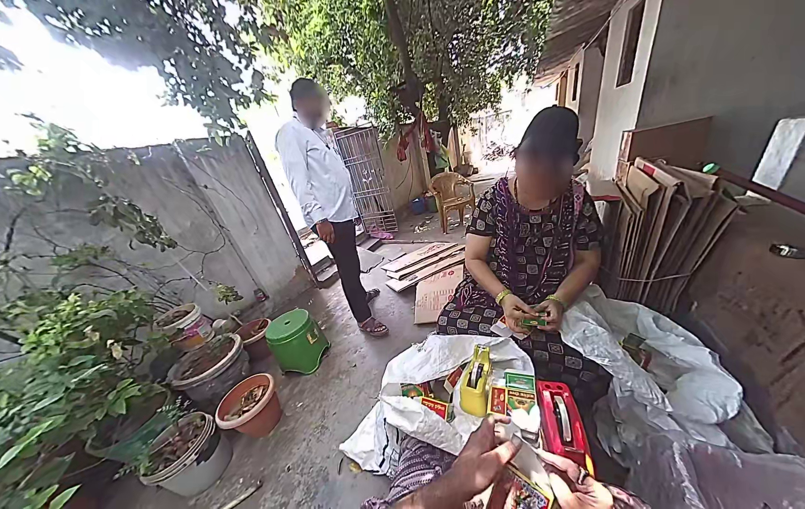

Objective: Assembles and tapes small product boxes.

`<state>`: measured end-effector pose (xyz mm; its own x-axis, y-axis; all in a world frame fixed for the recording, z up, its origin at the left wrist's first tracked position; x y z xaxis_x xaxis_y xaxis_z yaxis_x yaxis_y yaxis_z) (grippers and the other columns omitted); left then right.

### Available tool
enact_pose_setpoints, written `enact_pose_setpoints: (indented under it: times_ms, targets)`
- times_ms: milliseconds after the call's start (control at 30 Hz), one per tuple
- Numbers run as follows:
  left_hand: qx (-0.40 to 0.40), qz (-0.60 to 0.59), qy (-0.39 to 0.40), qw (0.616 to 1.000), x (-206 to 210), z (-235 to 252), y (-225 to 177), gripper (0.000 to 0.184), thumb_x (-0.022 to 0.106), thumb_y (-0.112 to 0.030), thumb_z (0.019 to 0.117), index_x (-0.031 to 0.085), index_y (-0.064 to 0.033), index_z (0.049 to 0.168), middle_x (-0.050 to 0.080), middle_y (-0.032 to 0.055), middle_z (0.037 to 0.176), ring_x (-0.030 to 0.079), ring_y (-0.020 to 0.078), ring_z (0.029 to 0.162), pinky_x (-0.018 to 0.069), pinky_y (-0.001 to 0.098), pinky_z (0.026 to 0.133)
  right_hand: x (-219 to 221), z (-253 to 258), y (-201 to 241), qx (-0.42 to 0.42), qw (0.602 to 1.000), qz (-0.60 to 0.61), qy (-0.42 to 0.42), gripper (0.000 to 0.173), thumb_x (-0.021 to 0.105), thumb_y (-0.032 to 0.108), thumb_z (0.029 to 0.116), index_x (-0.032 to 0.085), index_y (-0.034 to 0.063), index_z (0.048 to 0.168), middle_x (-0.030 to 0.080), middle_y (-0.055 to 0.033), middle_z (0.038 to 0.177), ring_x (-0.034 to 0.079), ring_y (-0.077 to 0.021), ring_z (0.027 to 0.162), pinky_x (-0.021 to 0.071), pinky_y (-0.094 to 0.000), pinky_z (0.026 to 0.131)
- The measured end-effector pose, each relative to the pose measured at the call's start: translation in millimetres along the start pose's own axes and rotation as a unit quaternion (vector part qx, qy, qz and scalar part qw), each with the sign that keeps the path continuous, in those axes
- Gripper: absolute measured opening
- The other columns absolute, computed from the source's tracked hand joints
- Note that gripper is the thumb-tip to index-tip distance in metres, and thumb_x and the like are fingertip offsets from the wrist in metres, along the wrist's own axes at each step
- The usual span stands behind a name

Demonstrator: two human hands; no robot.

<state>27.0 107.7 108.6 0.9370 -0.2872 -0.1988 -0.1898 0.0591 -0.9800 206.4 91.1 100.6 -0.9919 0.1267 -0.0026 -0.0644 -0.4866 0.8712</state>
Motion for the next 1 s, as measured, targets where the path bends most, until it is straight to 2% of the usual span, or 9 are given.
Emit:
enact_pose_setpoints:
  times_ms: [67, 167, 333, 467, 567, 667, 733, 867, 1000]
  targets:
    - [0.004, 0.003, -0.032, 0.999, -9, 7, -1, 0.03, 0.065, -0.027, 0.0992, 0.07, -0.0008, 0.111, 0.071, 0.0075, 0.086, 0.065, 0.0127, 0.073, 0.055, 0.0348, 0.072, 5, -4, 7, -0.038, 0.999, -0.021, 0.011, 0.024, 0.062, -0.011, 0.0804, 0.077, -0.0047, 0.098, 0.078, -0.0088, 0.097, 0.073, -0.0047, 0.091, 0.058, -0.0214, 0.09]
    - [-0.023, 0.03, -0.003, 0.999, -10, 15, 1, 0.028, 0.069, -0.03, 0.0949, 0.069, -0.0056, 0.08, 0.054, -0.0023, 0.061, 0.047, 0.0074, 0.052, 0.0417, 0.0301, 0.053, 6, -6, 9, -0.055, 0.998, -0.034, 0.0, 0.022, 0.065, -0.01, 0.0785, 0.078, -0.0038, 0.095, 0.078, -0.0088, 0.096, 0.074, -0.0056, 0.091, 0.0589, -0.0224, 0.09]
    - [-0.016, 0.032, 0.002, 0.999, -8, 13, -12, 0.019, 0.067, -0.017, 0.096, 0.073, 0.0002, 0.092, 0.067, 0.0027, 0.069, 0.06, 0.0082, 0.061, 0.0523, 0.0309, 0.063, 14, -4, -12, 0.133, 0.988, -0.001, 0.073, 0.03, 0.074, 0.009, 0.0892, 0.073, 0.0022, 0.119, 0.077, -0.0045, 0.098, 0.07, -0.0058, 0.08, 0.0594, -0.0254, 0.078]
    - [-0.019, 0.044, -0.016, 0.999, -4, 12, -8, 0.021, 0.063, -0.021, 0.0978, 0.074, -0.0027, 0.094, 0.067, 0.0024, 0.072, 0.059, 0.009, 0.061, 0.0511, 0.0319, 0.062, 11, -6, -22, 0.17, 0.985, 0.02, 0.035, 0.012, 0.075, 0.011, 0.0888, 0.08, 0.0057, 0.098, 0.078, -0.0026, 0.086, 0.072, -0.0069, 0.076, 0.061, -0.0271, 0.076]
    - [-0.012, 0.091, -0.001, 0.996, 4, 5, -11, 0.048, 0.058, -0.041, 0.1027, 0.061, -0.006, 0.135, 0.072, 0.0104, 0.109, 0.07, 0.0174, 0.093, 0.0582, 0.0408, 0.087, -6, -6, -23, 0.161, 0.984, -0.021, -0.074, 0.012, 0.077, 0.013, 0.0865, 0.078, 0.0048, 0.096, 0.076, -0.0027, 0.08, 0.07, -0.0071, 0.068, 0.0606, -0.0288, 0.068]
    - [0.016, 0.26, 0.009, 0.965, 15, -11, -16, 0.103, 0.084, -0.063, 0.0727, 0.042, -0.0158, 0.154, 0.063, 0.0053, 0.138, 0.063, 0.0147, 0.123, 0.0525, 0.0417, 0.107, -22, -5, -28, 0.18, 0.972, -0.07, -0.135, 0.017, 0.08, 0.014, 0.0853, 0.077, 0.0023, 0.097, 0.073, -0.0052, 0.079, 0.065, -0.0077, 0.066, 0.0562, -0.0318, 0.068]
    - [0.058, 0.339, -0.032, 0.939, 15, -19, -13, 0.104, 0.086, -0.06, 0.0677, 0.046, -0.0144, 0.152, 0.061, 0.0063, 0.142, 0.06, 0.0159, 0.128, 0.0495, 0.0412, 0.11, -19, -4, -32, 0.176, 0.975, -0.04, -0.127, 0.02, 0.081, 0.015, 0.0826, 0.077, 0.0046, 0.099, 0.074, -0.0022, 0.079, 0.065, -0.0049, 0.064, 0.0562, -0.026, 0.063]
    - [0.117, 0.371, -0.082, 0.918, 5, -23, -10, 0.1, 0.088, -0.053, 0.069, 0.049, -0.0119, 0.152, 0.06, 0.0096, 0.144, 0.059, 0.0196, 0.131, 0.05, 0.0422, 0.11, 6, -6, -24, 0.199, 0.973, 0.111, -0.026, 0.028, 0.061, 0.014, 0.0974, 0.071, 0.0045, 0.122, 0.076, -0.0035, 0.104, 0.07, -0.0079, 0.092, 0.0581, -0.0272, 0.085]
    - [0.145, 0.389, -0.077, 0.906, -2, -22, -10, 0.101, 0.082, -0.059, 0.0701, 0.048, -0.0126, 0.153, 0.06, 0.0102, 0.145, 0.059, 0.0243, 0.131, 0.0502, 0.047, 0.108, 13, -7, -26, 0.18, 0.973, 0.146, -0.009, 0.03, 0.053, 0.011, 0.1016, 0.073, 0.001, 0.121, 0.075, -0.0073, 0.115, 0.07, -0.0122, 0.106, 0.0568, -0.03, 0.096]
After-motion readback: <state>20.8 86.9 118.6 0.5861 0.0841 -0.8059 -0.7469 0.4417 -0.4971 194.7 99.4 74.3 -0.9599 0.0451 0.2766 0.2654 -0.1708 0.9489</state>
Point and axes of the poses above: each hand's wrist, its own z-axis towards the middle knuckle, its own x-axis out of the palm, y = z × x, the point moved 9 cm from there along z, towards the middle knuckle
